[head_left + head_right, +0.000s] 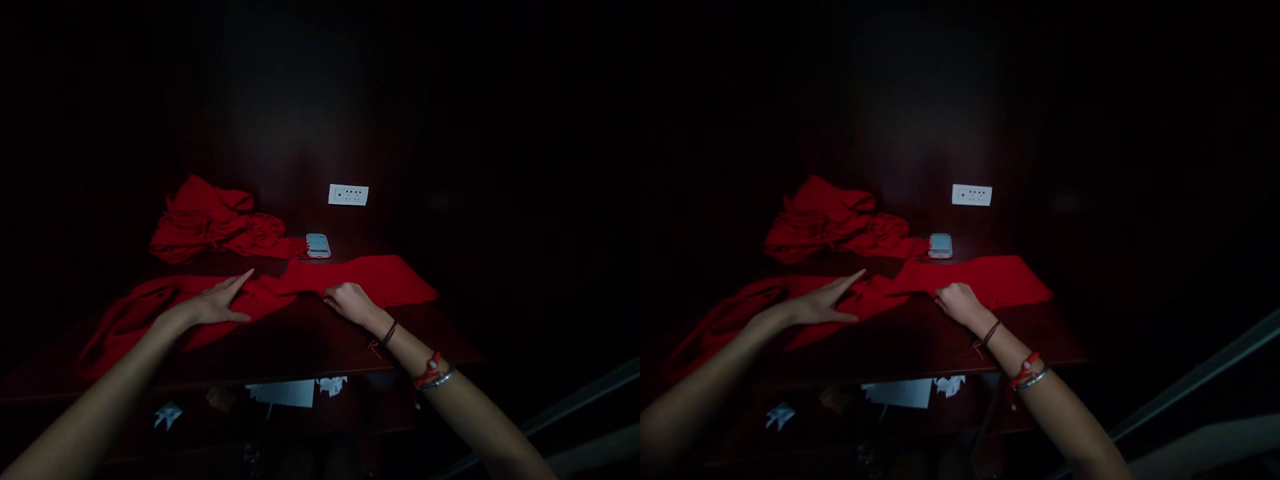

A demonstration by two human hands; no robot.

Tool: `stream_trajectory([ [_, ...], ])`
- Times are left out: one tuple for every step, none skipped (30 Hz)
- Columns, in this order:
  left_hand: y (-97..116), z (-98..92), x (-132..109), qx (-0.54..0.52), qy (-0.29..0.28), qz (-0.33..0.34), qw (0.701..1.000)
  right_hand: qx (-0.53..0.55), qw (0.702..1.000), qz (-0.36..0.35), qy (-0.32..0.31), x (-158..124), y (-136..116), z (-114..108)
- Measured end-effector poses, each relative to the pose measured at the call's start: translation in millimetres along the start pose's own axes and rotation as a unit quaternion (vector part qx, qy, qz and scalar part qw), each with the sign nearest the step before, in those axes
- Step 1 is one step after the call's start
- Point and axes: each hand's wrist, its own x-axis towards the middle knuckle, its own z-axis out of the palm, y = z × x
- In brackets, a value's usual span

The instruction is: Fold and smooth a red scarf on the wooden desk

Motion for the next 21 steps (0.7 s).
stream_trajectory([
  [-8, 0.0, -7, -0.009, -0.021, -0.004, 1.000, -0.003, 1.000, 0.005, 0.005, -2, -3, 2],
  [-16, -1.1, -13, -0.009, -0.034, -0.003, 0.999, -0.006, 1.000, 0.008, 0.011, -5, -6, 4],
  [-22, -3.2, -18, 0.009, -0.040, -0.005, 0.999, -0.009, 1.000, 0.010, 0.019, -7, -8, 6],
  [-29, -6.4, -22, 0.043, -0.034, -0.014, 0.998, -0.012, 0.999, 0.010, 0.029, -9, -11, 8],
  [-35, -10.5, -25, 0.090, -0.021, -0.024, 0.995, -0.014, 0.999, 0.009, 0.037, -10, -13, 10],
  [-42, -14.9, -28, 0.142, 0.003, -0.031, 0.989, -0.014, 0.999, 0.010, 0.043, -11, -15, 11],
  [-49, -19.5, -31, 0.192, 0.035, -0.034, 0.980, -0.014, 0.999, 0.012, 0.047, -12, -16, 12],
  [-56, -23.6, -35, 0.234, 0.071, -0.030, 0.969, -0.012, 0.999, 0.015, 0.049, -12, -17, 13],
  [-64, -26.9, -38, 0.265, 0.105, -0.022, 0.958, -0.010, 0.999, 0.015, 0.051, -12, -17, 14],
  [-72, -29.4, -41, 0.285, 0.127, -0.016, 0.950, -0.008, 0.998, 0.013, 0.053, -12, -17, 15],
  [-80, -31.0, -44, 0.297, 0.132, -0.015, 0.946, -0.007, 0.998, 0.008, 0.055, -12, -17, 15],
  [-87, -32.1, -46, 0.297, 0.115, -0.022, 0.948, -0.006, 0.998, 0.002, 0.058, -12, -17, 16],
  [-93, -33.2, -46, 0.287, 0.079, -0.034, 0.954, -0.006, 0.998, -0.004, 0.062, -11, -17, 16],
  [-97, -34.8, -45, 0.265, 0.038, -0.045, 0.963, -0.006, 0.998, -0.008, 0.066, -11, -17, 16],
  [-97, -37.1, -42, 0.233, -0.001, -0.048, 0.971, -0.006, 0.997, -0.009, 0.070, -11, -17, 17],
  [-94, -40.2, -38, 0.196, -0.026, -0.043, 0.979, -0.006, 0.997, -0.008, 0.073, -11, -17, 17],
  [-88, -43.7, -32, 0.161, -0.032, -0.032, 0.986, -0.006, 0.997, -0.007, 0.074, -11, -17, 16],
  [-79, -47.1, -25, 0.132, -0.020, -0.013, 0.991, -0.004, 0.997, -0.006, 0.073, -12, -17, 16],
  [-68, -49.6, -17, 0.116, 0.008, 0.007, 0.993, -0.003, 0.997, -0.005, 0.071, -12, -17, 16],
  [-56, -50.5, -10, 0.118, 0.029, 0.015, 0.992, -0.001, 0.998, -0.006, 0.069, -12, -17, 16],
  [-45, -49.7, -2, 0.123, 0.043, 0.036, 0.991, 0.000, 0.998, -0.007, 0.068, -13, -17, 15],
])
